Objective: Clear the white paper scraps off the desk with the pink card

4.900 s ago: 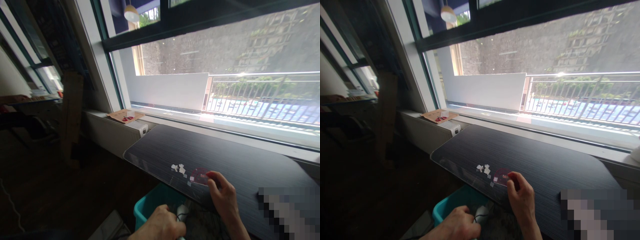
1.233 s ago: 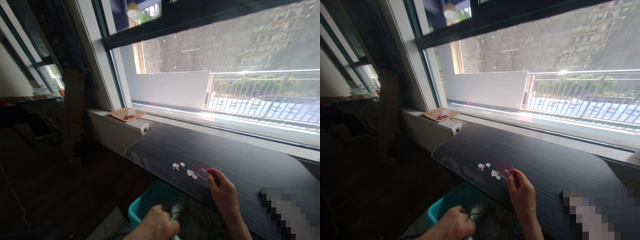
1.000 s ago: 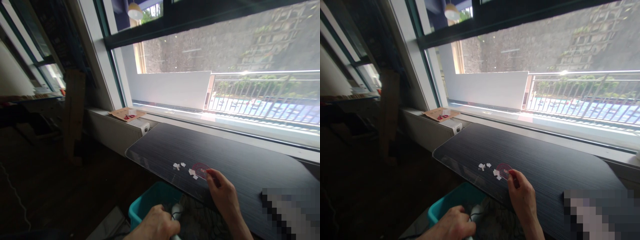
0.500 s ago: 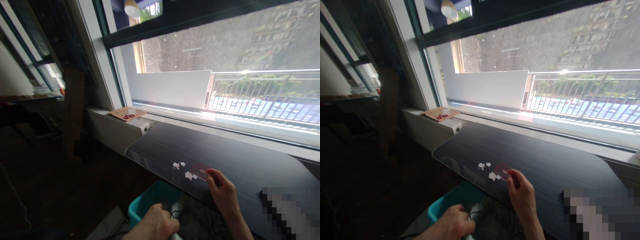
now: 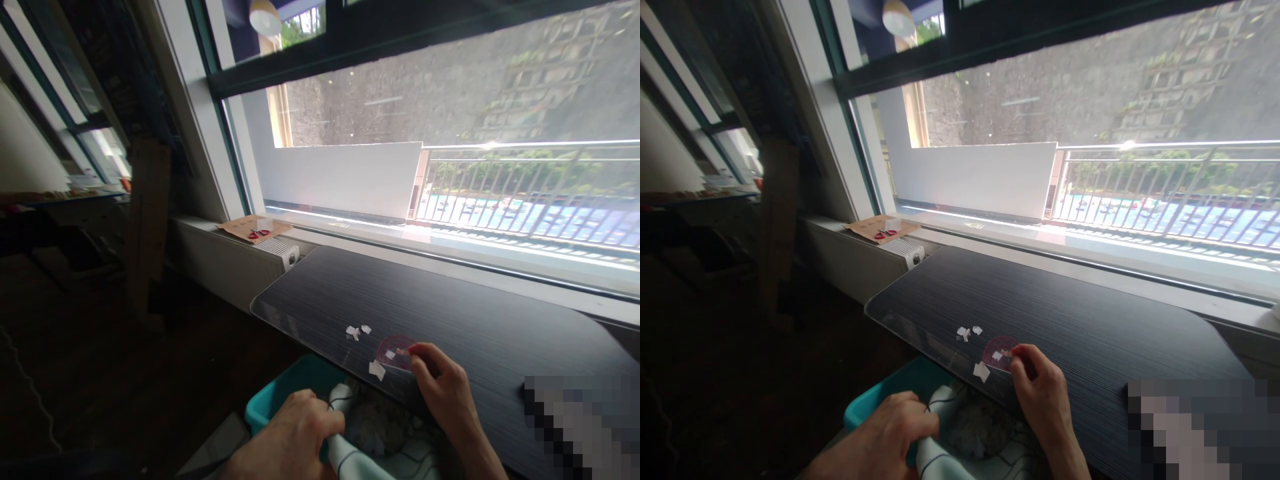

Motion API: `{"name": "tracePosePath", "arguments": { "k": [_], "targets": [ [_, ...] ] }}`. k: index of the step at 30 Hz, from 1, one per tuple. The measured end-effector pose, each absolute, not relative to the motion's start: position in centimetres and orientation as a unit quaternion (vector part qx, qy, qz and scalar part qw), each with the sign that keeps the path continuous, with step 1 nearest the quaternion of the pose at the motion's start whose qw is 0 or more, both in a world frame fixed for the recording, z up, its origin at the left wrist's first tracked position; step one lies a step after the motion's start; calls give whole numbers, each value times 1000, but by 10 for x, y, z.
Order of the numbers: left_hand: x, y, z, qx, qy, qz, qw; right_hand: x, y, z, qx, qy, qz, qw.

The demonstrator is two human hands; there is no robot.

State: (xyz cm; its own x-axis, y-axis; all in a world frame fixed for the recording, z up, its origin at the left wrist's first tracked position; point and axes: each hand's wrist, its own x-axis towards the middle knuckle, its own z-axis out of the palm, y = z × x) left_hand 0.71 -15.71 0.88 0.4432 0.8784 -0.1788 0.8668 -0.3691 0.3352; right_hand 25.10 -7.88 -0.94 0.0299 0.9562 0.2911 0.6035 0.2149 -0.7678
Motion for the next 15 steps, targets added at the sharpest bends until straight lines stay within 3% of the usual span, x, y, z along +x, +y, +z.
{"name": "tracePosePath", "arguments": {
  "k": [15],
  "targets": [
    [4,-153,15,826,530,56,184,249,-81,-8,-544,-670,279,421]
  ]
}}
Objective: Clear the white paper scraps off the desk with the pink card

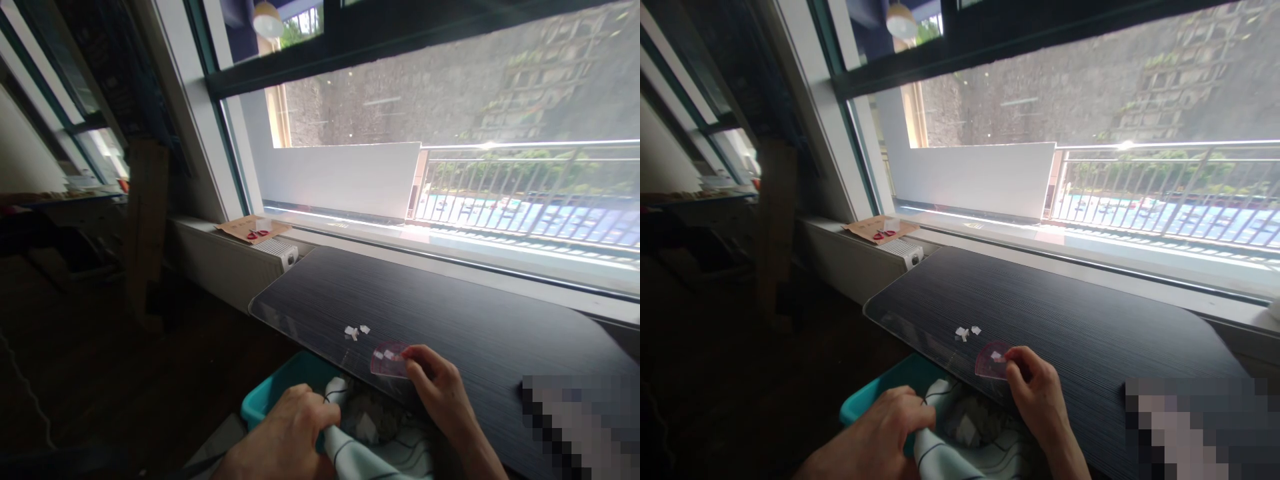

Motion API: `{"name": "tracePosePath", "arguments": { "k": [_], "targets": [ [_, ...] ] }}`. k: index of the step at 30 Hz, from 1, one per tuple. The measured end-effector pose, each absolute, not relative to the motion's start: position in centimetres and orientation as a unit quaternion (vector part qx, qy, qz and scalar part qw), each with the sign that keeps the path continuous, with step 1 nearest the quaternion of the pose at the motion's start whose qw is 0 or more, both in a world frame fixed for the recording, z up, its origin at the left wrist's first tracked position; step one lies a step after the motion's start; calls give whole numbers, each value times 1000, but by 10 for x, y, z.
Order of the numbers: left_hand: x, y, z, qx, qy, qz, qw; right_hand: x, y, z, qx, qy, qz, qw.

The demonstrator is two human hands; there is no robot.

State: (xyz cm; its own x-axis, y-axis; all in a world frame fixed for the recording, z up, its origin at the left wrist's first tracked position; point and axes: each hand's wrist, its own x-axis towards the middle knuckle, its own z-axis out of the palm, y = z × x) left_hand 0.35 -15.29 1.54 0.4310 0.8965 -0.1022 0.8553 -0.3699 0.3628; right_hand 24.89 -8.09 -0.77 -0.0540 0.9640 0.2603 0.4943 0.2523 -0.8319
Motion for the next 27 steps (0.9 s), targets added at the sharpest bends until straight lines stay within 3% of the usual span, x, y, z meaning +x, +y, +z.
{"name": "tracePosePath", "arguments": {
  "k": [6,10,19,27],
  "targets": [
    [4,-153,18,822,534,58,190,249,-83,-11,-532,-639,288,475],
    [4,-155,15,822,535,56,187,252,-79,-11,-617,-542,237,519],
    [6,-157,17,817,541,49,195,252,-79,-7,-671,-558,224,434],
    [5,-157,13,818,539,55,191,252,-76,-8,-693,-537,213,431]
  ]
}}
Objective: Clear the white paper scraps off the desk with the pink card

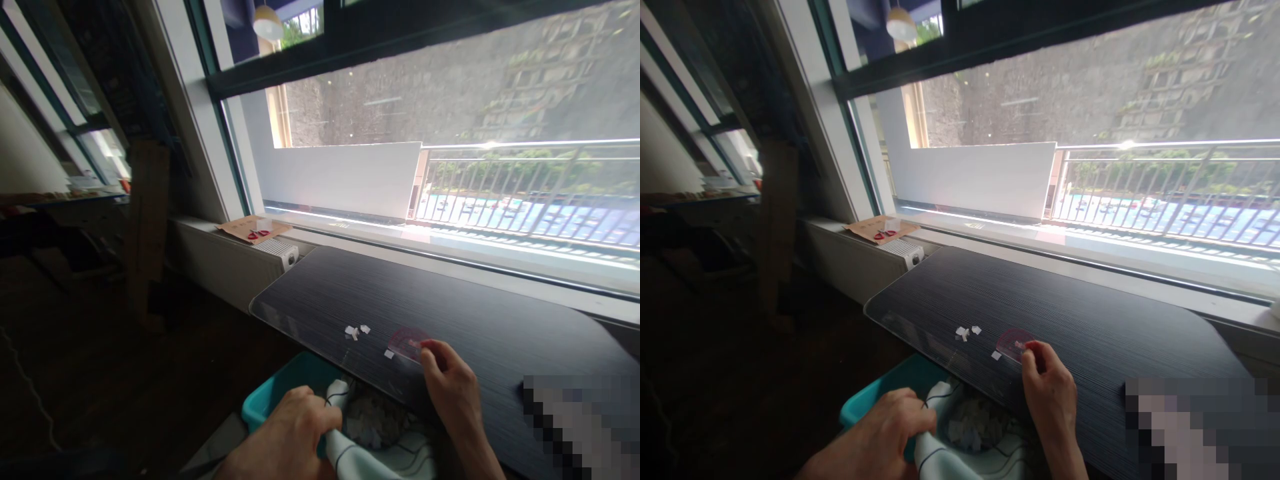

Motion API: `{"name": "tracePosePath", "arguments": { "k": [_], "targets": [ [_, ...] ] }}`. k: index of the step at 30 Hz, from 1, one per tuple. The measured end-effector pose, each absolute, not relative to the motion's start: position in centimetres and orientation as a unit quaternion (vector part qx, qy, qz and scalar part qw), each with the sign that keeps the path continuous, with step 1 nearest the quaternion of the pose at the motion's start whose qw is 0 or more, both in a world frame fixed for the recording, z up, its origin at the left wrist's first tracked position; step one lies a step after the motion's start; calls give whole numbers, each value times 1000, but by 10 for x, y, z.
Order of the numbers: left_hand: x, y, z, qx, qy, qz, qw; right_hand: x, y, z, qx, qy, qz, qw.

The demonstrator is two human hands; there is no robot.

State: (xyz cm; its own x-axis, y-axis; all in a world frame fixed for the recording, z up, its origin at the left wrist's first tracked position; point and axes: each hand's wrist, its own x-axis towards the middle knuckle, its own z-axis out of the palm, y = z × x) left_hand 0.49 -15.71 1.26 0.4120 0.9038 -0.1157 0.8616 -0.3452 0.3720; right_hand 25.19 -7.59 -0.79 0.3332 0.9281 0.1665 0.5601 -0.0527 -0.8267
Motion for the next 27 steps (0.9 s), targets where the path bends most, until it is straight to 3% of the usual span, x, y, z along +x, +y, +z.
{"name": "tracePosePath", "arguments": {
  "k": [12,18,27],
  "targets": [
    [8,-158,19,814,544,38,200,252,-81,-3,-704,-555,174,407],
    [9,-158,18,821,534,31,199,251,-83,-1,-596,-661,233,391],
    [11,-158,18,825,529,31,199,254,-80,-6,-687,-596,177,377]
  ]
}}
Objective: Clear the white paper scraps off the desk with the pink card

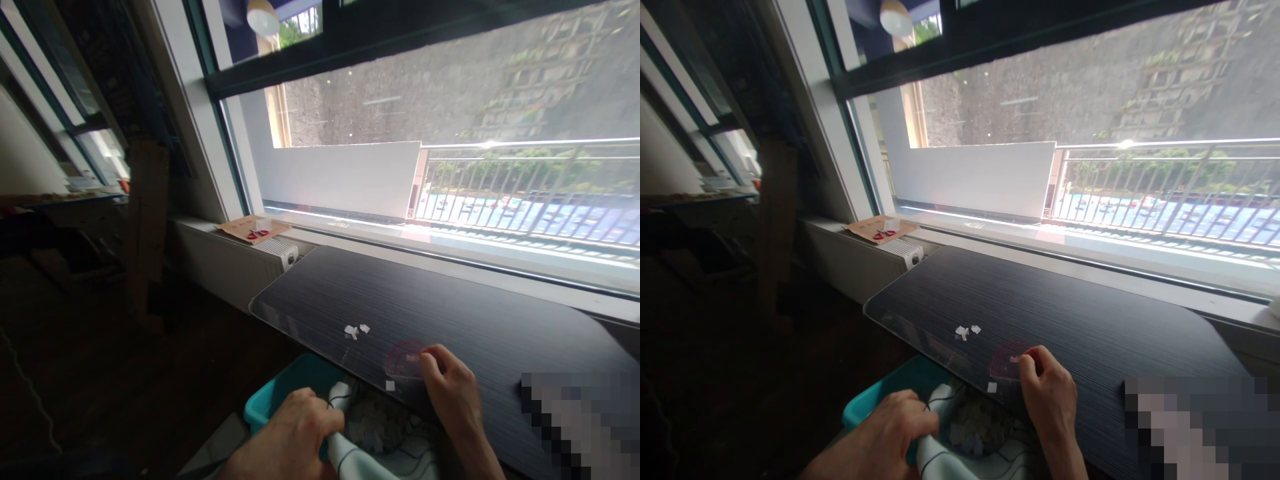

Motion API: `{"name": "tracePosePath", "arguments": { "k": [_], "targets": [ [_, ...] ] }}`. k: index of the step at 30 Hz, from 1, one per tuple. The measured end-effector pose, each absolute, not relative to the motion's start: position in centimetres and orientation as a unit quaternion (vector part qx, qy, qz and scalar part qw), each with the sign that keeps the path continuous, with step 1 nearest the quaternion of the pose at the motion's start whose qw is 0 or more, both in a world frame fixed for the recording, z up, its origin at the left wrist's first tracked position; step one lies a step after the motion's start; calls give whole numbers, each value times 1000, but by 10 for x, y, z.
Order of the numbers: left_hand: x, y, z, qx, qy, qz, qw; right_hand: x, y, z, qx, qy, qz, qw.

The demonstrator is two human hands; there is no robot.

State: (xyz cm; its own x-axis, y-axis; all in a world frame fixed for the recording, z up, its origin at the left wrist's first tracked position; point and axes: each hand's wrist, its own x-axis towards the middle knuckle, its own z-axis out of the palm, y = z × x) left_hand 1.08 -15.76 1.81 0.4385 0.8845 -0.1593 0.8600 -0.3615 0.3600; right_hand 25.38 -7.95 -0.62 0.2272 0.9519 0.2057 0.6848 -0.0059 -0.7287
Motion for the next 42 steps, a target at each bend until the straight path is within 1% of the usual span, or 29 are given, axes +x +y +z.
{"name": "tracePosePath", "arguments": {
  "k": [3,5,9,12,16,19,22,24,29,33,37,42],
  "targets": [
    [11,-157,20,821,532,23,206,253,-81,-5,-609,-669,214,370],
    [10,-157,21,820,533,25,209,253,-82,-4,-585,-682,221,379],
    [10,-157,20,819,533,33,209,256,-80,-5,-647,-615,169,419],
    [7,-158,18,817,536,35,208,258,-79,-6,-670,-599,154,411],
    [3,-160,15,814,547,38,192,259,-81,-5,-639,-633,192,394],
    [2,-161,13,816,544,37,190,260,-82,-4,-638,-613,207,419],
    [5,-160,13,819,537,27,201,263,-83,-5,-661,-581,193,435],
    [7,-160,12,819,532,19,212,267,-84,-7,-654,-598,199,417],
    [10,-162,9,820,534,31,207,274,-87,-7,-572,-669,269,390],
    [13,-162,6,819,532,40,209,273,-89,-6,-578,-664,266,394],
    [15,-163,10,822,524,43,219,271,-84,-13,-600,-630,250,425],
    [18,-159,16,838,497,0,226,271,-70,-25,-600,-621,268,427]
  ]
}}
